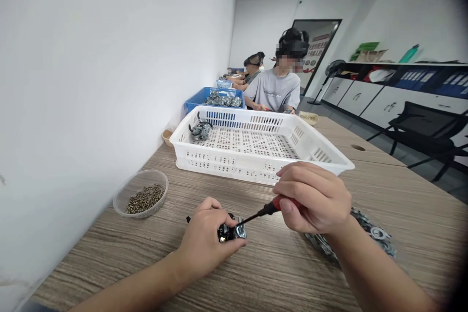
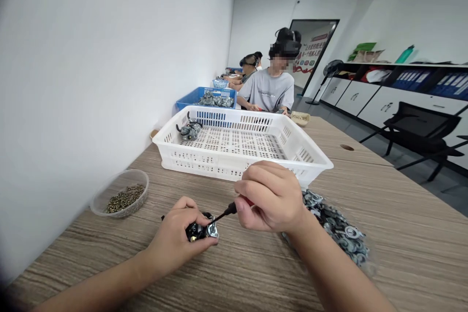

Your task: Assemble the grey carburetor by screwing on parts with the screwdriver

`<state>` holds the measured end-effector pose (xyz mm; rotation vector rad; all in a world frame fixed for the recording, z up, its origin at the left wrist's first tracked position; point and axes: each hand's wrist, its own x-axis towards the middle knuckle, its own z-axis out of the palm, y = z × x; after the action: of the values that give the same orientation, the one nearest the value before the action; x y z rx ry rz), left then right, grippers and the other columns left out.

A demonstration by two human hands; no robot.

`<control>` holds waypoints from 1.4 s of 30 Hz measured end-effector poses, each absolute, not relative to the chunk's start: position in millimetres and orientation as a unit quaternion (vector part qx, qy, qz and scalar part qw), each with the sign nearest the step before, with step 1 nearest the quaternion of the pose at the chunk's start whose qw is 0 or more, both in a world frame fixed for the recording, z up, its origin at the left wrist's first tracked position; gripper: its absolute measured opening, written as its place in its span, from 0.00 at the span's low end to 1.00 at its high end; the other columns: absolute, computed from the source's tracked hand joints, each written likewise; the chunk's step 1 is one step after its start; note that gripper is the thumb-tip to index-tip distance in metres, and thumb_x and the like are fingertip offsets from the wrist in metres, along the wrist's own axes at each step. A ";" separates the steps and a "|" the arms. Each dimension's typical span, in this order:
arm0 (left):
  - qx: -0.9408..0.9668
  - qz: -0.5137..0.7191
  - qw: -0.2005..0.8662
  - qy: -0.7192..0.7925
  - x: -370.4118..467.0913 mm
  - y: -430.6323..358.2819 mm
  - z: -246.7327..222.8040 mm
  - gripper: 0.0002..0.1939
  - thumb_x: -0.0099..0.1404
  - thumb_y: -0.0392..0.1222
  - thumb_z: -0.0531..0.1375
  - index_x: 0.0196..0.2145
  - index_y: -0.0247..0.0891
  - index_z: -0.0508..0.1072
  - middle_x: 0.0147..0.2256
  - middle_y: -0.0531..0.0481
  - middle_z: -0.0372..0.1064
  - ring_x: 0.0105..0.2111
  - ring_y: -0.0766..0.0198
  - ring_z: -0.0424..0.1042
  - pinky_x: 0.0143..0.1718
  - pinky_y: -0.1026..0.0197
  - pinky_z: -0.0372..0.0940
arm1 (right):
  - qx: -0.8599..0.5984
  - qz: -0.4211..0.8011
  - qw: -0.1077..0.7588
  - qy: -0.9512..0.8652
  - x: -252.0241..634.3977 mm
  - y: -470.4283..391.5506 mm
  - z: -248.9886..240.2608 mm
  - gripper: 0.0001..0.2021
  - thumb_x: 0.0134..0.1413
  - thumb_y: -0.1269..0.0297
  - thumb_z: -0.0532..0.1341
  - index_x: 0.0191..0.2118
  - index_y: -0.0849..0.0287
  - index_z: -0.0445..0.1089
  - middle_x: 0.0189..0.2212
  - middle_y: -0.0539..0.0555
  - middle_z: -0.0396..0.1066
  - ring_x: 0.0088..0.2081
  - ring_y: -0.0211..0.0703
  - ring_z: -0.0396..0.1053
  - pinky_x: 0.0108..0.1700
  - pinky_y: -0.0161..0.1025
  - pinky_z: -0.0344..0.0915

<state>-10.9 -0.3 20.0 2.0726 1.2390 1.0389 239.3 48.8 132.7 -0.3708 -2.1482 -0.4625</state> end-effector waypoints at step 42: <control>0.762 0.389 0.260 0.448 2.5 5.8 -0.8 0.16 0.43 0.33 0.81 0.31 0.38 0.83 0.32 0.46 0.77 0.44 0.47 0.73 0.43 0.52 0.65 | -0.331 -0.055 0.289 -0.897 233.6 2.4 164.3 0.17 0.75 0.64 0.58 0.29 0.54 0.63 0.22 0.47 0.66 0.23 0.38 0.64 0.27 0.36 0.53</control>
<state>2.5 5.8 -0.8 2.0639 1.2144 1.0541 233.6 2.4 164.3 -0.8833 -2.3927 -0.1479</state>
